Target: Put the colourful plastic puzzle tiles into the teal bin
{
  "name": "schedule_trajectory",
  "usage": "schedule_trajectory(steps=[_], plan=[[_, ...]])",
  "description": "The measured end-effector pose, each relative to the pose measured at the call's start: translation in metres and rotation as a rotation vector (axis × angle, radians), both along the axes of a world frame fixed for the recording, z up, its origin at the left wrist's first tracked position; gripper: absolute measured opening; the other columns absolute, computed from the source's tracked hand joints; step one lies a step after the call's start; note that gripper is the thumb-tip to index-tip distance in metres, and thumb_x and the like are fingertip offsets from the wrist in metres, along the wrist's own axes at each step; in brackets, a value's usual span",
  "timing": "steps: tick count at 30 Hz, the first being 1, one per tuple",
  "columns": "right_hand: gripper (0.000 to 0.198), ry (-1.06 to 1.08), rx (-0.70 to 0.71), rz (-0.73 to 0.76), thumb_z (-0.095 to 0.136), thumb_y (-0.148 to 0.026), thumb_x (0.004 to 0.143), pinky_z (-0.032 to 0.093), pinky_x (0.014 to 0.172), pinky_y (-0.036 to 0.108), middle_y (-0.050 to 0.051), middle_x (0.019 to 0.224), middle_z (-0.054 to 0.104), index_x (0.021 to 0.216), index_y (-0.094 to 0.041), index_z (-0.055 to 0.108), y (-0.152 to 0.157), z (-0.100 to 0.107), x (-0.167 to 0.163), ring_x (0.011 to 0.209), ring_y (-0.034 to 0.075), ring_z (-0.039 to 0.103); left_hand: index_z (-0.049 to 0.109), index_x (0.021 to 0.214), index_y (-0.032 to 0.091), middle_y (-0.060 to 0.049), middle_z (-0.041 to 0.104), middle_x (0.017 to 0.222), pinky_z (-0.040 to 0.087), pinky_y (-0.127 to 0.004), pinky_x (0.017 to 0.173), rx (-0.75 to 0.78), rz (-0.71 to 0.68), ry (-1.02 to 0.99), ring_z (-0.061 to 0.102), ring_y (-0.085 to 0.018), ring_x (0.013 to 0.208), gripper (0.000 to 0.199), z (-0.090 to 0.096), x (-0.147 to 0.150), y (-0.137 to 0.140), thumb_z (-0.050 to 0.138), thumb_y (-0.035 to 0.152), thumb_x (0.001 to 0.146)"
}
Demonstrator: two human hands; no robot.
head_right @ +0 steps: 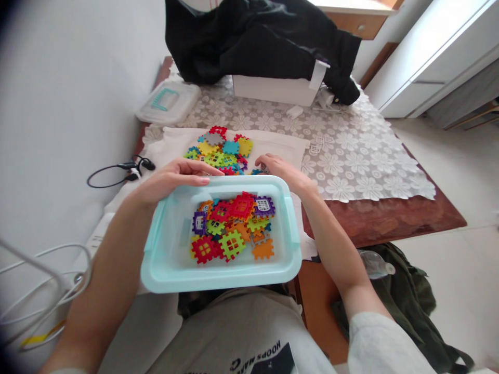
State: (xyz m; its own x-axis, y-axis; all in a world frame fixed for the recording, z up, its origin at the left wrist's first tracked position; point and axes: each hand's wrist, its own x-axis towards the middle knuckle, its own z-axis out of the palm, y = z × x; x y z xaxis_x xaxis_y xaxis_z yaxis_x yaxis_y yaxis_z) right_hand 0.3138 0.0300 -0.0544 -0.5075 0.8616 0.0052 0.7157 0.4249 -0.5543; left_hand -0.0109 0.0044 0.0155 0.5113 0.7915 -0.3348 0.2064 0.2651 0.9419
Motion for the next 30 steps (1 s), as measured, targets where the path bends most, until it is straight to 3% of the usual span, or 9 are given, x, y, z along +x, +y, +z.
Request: schedule_trajectory(steps=[5,10,13,19,24,30], plan=[[0.039,0.049,0.037,-0.025,0.060,-0.038,0.103,0.055,0.113,0.049,0.015,0.139,0.073,0.137,-0.021,0.071,0.003,0.005,0.002,0.127,0.033,0.070,0.089,0.115,0.019,-0.006,0.084,0.101,0.044,-0.018,0.059,0.015,-0.026,-0.016,0.066,-0.012,0.072,0.038,-0.001,-0.001,0.000,0.092,0.034,0.080],[0.041,0.012,-0.135,0.135,0.066,-0.034,0.100,0.049,0.123,0.051,0.010,0.147,0.068,0.141,-0.032,0.071,-0.001,0.011,0.002,0.142,0.032,0.061,0.088,0.119,0.018,-0.007,0.085,0.106,0.045,-0.020,0.060,0.041,-0.045,-0.002,0.067,-0.013,0.074,0.042,-0.004,-0.003,0.001,0.091,0.036,0.081],[0.037,-0.021,-0.164,0.113,0.064,-0.032,0.102,0.048,0.123,0.051,0.009,0.146,0.067,0.138,-0.036,0.072,-0.005,0.013,-0.003,0.143,0.031,0.059,0.088,0.119,0.018,-0.007,0.084,0.105,0.044,-0.021,0.060,0.040,-0.052,-0.006,0.066,-0.013,0.073,0.042,-0.005,-0.004,0.001,0.090,0.037,0.082],[0.023,-0.054,-0.003,-0.023,0.065,-0.034,0.099,0.056,0.104,0.044,0.012,0.127,0.076,0.116,-0.022,0.073,0.002,0.002,-0.013,0.115,0.031,0.073,0.088,0.119,0.018,-0.006,0.084,0.102,0.043,-0.020,0.059,0.027,-0.043,-0.006,0.064,-0.012,0.073,0.041,-0.003,-0.002,-0.001,0.091,0.035,0.082],[0.042,0.080,0.144,-0.114,0.045,-0.025,0.106,0.052,0.114,0.045,0.012,0.140,0.076,0.141,-0.022,0.066,0.013,-0.019,-0.018,0.128,0.029,0.071,0.088,0.120,0.017,-0.004,0.081,0.093,0.037,-0.020,0.054,0.020,-0.048,-0.020,0.059,-0.010,0.065,0.041,-0.001,-0.002,-0.002,0.090,0.034,0.083],[0.034,0.169,0.215,-0.197,0.043,-0.019,0.101,0.052,0.114,0.044,0.012,0.132,0.074,0.123,-0.023,0.069,0.033,-0.029,-0.034,0.125,0.027,0.069,0.087,0.119,0.016,-0.005,0.079,0.091,0.037,-0.021,0.056,0.029,-0.069,-0.029,0.059,-0.011,0.067,0.042,-0.006,-0.003,0.000,0.089,0.037,0.083]])
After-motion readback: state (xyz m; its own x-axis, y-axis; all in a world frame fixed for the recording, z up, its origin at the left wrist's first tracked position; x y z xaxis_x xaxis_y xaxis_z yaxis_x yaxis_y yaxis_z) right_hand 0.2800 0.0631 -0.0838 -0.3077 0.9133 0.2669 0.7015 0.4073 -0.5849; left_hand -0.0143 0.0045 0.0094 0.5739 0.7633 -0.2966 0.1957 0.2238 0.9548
